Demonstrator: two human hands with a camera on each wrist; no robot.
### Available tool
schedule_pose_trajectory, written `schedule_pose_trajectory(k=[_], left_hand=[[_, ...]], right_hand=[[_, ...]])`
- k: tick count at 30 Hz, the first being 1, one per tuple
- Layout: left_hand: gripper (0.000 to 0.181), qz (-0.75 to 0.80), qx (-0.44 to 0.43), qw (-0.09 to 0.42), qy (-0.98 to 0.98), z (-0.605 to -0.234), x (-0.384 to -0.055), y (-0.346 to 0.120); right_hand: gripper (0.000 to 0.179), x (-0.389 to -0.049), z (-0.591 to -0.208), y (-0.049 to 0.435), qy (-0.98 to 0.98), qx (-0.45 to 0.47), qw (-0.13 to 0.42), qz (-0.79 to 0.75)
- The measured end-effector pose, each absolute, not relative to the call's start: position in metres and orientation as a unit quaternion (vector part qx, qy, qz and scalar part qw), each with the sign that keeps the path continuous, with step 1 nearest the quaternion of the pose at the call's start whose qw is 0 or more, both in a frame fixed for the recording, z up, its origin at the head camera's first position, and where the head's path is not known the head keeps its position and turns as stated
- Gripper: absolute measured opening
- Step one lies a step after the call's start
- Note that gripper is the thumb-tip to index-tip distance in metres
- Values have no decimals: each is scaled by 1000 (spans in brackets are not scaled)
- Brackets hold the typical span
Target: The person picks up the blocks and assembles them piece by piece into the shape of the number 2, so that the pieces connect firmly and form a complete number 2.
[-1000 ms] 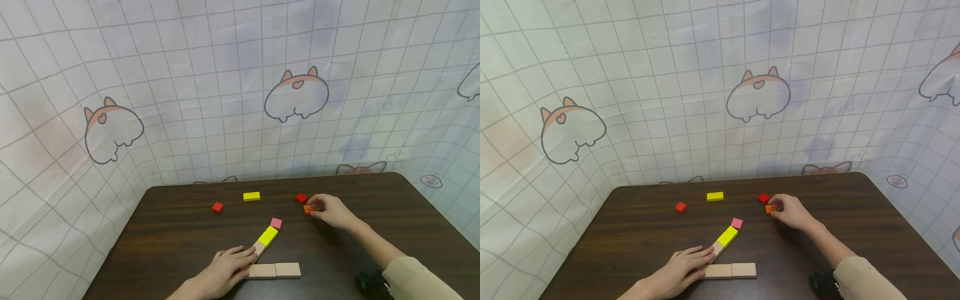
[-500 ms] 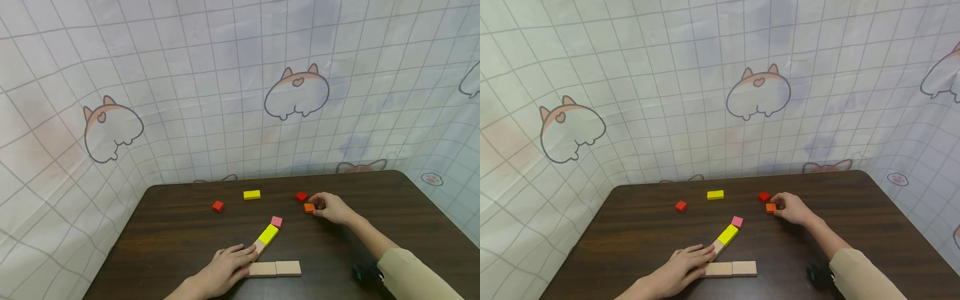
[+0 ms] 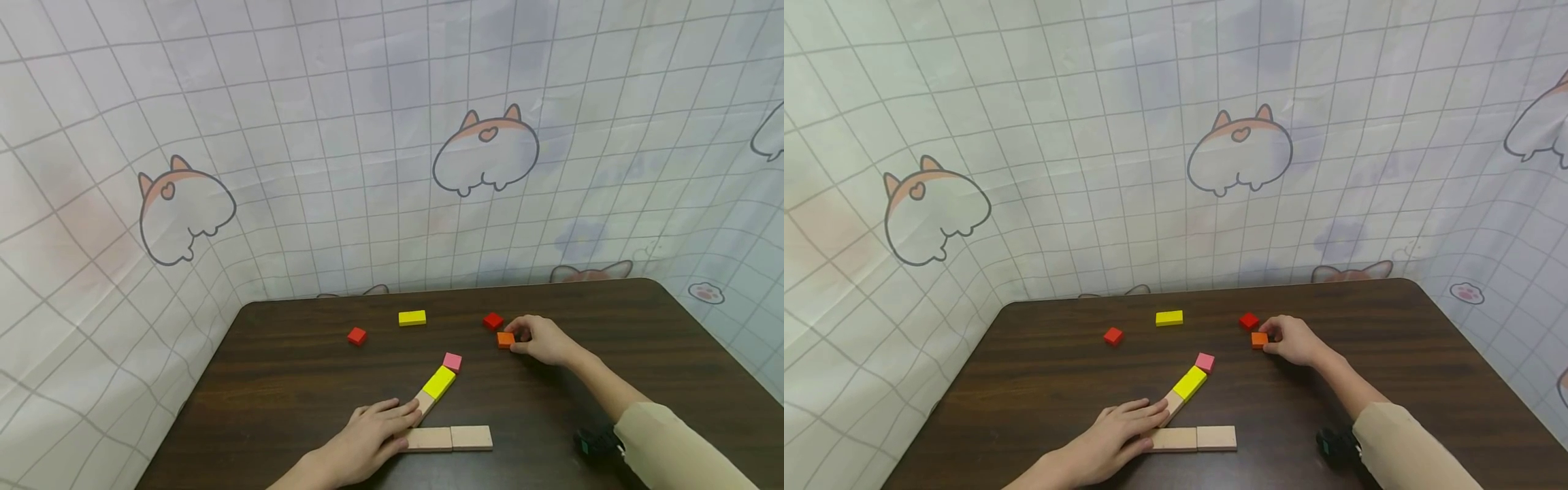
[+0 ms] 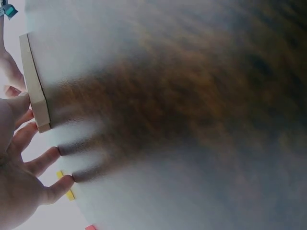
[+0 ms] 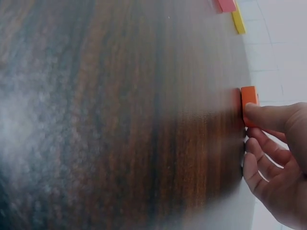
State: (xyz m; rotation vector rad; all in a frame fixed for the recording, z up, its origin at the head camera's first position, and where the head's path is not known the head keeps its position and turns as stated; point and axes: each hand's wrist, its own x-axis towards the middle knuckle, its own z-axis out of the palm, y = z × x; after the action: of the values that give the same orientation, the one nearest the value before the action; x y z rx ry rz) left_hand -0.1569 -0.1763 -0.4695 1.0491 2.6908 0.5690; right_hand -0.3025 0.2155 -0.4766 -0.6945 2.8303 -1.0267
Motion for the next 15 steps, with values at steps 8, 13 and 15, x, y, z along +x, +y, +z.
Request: schedule_pose_trajectory(k=[8, 13, 15], left_hand=[[50, 192, 357, 96, 909, -471, -158, -177], [50, 191, 352, 99, 911, -470, -158, -176], [50, 191, 352, 98, 911, -470, -157, -176]], right_hand=[[28, -302, -475, 213, 913, -234, 17, -335], [27, -302, -474, 206, 911, -242, 10, -335], [27, -302, -473, 203, 910, -244, 8, -334]])
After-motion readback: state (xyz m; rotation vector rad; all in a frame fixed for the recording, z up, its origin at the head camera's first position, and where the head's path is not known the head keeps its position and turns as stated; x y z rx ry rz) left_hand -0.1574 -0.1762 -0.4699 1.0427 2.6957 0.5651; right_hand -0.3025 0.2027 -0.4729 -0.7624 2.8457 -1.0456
